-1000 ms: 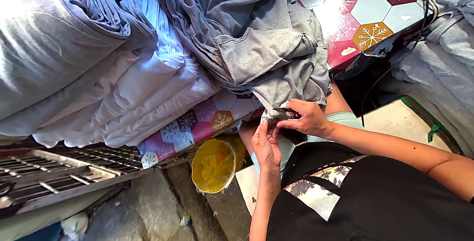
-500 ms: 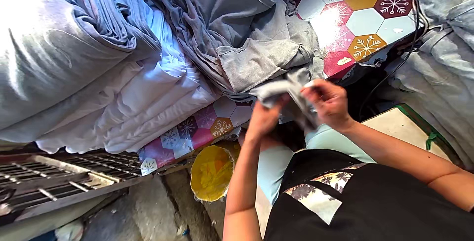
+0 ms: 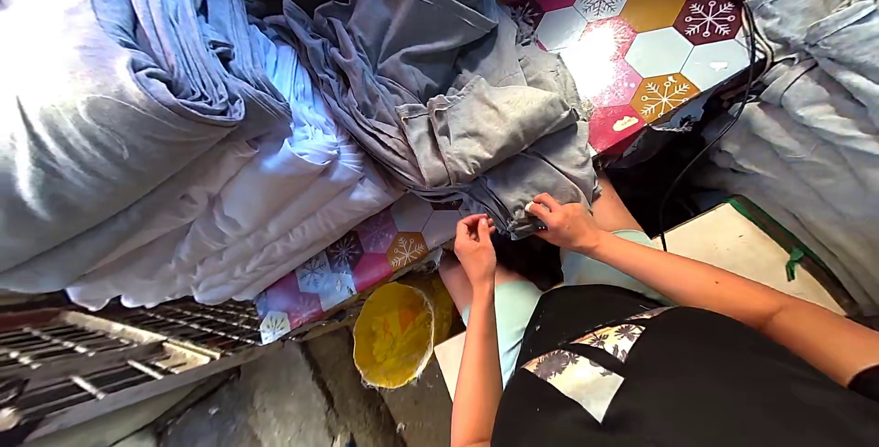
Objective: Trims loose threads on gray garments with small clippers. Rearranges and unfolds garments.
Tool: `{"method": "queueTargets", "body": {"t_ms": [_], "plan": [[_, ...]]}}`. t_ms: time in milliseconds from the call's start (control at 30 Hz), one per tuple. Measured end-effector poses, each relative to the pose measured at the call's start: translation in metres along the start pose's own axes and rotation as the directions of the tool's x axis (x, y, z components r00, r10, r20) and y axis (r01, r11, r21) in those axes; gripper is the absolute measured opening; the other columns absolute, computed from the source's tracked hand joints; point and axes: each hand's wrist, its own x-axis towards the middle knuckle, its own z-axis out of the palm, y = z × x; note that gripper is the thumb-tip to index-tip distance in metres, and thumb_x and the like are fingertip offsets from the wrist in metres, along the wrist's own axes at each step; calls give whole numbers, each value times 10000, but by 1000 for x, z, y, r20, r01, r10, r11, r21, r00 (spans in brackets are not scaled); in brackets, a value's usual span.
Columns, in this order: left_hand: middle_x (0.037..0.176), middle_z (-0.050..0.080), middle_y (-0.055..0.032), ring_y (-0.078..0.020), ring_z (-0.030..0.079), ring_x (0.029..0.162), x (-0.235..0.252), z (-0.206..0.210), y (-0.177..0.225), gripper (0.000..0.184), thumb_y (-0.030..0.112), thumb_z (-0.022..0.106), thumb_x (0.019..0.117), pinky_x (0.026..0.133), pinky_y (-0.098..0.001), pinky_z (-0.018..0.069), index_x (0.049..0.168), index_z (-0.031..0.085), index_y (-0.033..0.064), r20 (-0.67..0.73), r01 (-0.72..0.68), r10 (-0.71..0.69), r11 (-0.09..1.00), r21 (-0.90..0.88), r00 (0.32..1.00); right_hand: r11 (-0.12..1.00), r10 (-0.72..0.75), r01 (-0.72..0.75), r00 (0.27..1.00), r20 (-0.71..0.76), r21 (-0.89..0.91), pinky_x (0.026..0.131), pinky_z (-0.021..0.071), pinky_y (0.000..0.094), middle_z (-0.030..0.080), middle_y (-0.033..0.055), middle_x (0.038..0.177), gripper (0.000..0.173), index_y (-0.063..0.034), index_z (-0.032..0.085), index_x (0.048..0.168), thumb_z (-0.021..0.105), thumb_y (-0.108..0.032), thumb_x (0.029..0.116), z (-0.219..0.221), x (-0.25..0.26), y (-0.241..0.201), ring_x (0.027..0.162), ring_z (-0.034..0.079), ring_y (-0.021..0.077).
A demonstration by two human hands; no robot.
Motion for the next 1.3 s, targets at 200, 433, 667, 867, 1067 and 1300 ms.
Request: {"method": "queueTargets", "body": {"t_ms": [200,433,667,867,1067,1300], "plan": [[1127,689,-200,-228,711,941,23,11,15,237,75,644,986,840,-363,598,1185,677,-49,2,-331,352,877,348,936,991,-102,118,974,-203,69,455,516,449,714,160,920,135,3,703,891,710,-99,803,-1,3,2,604,677,282],[1162,710,-206,-375,710,997,55,34,7,203,188,763,917,849,-552,577,1065,778,50,5,-371,451,729,575,893,985,-154,164,975,-158,48,459,509,433,710,162,887,127,12,693,880,668,-100,826,-5,-9,11,613,679,280],[1090,722,-173,-246,711,1027,59,37,-35,80,30,757,884,893,-330,584,955,781,3,-128,-550,664,699,457,737,984,-172,173,984,-35,37,438,499,447,696,159,878,127,4,687,884,681,-98,808,-3,-6,15,595,674,292],[1035,732,-159,-222,722,955,45,31,-25,69,36,749,877,830,-323,596,935,769,5,-183,-454,557,793,406,810,589,407,-614,787,463,526,644,442,304,570,60,812,373,3,656,1102,416,-282,1120,-47,40,-20,663,494,122],[933,734,-136,-141,713,809,35,32,-8,138,93,716,937,778,-298,596,1005,729,-26,-196,-217,253,958,187,947,671,389,-626,754,530,398,683,467,408,582,99,784,443,-26,678,1055,400,-365,1124,-41,76,-38,704,551,210],[823,683,-51,-60,627,671,31,40,5,88,77,684,964,669,-234,555,995,692,-6,-209,-46,35,998,-52,977,970,222,-230,970,98,76,685,577,557,697,212,1070,381,33,623,1263,617,-251,1009,-13,61,-32,810,715,379]]}}
